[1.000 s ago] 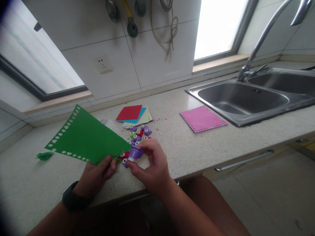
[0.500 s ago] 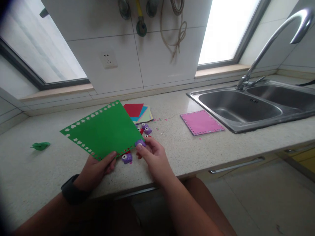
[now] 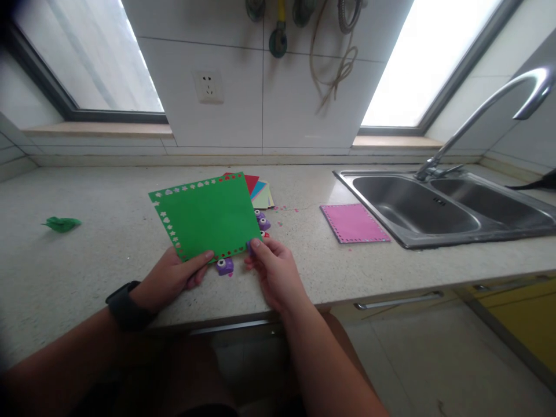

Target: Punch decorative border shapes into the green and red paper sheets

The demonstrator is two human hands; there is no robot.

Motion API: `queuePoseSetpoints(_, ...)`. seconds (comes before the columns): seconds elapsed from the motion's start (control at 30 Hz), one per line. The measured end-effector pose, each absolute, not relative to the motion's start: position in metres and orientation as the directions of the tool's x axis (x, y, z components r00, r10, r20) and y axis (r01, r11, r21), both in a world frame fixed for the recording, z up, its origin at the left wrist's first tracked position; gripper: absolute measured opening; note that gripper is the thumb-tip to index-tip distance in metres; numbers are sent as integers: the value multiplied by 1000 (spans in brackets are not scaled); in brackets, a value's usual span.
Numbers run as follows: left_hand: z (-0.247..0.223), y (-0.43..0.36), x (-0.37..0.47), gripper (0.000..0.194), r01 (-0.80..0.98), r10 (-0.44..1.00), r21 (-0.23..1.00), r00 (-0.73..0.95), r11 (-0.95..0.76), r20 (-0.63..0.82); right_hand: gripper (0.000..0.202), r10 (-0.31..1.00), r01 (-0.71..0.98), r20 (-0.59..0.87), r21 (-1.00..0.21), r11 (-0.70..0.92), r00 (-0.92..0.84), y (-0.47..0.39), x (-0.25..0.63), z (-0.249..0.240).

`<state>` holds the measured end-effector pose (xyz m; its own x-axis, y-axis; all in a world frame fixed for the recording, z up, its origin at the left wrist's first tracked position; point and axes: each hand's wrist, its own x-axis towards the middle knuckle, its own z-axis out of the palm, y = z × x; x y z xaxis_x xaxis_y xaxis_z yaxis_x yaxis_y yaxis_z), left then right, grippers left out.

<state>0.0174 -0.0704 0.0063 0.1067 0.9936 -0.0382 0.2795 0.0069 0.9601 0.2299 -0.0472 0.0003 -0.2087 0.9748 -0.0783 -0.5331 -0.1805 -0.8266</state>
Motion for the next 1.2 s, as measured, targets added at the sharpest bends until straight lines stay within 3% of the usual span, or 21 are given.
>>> queuePoseSetpoints(1.2,4,-68,15,52,332,984,943,164,8,-66,22,964,-523,-74,-828,-202,-255,-50,227,1)
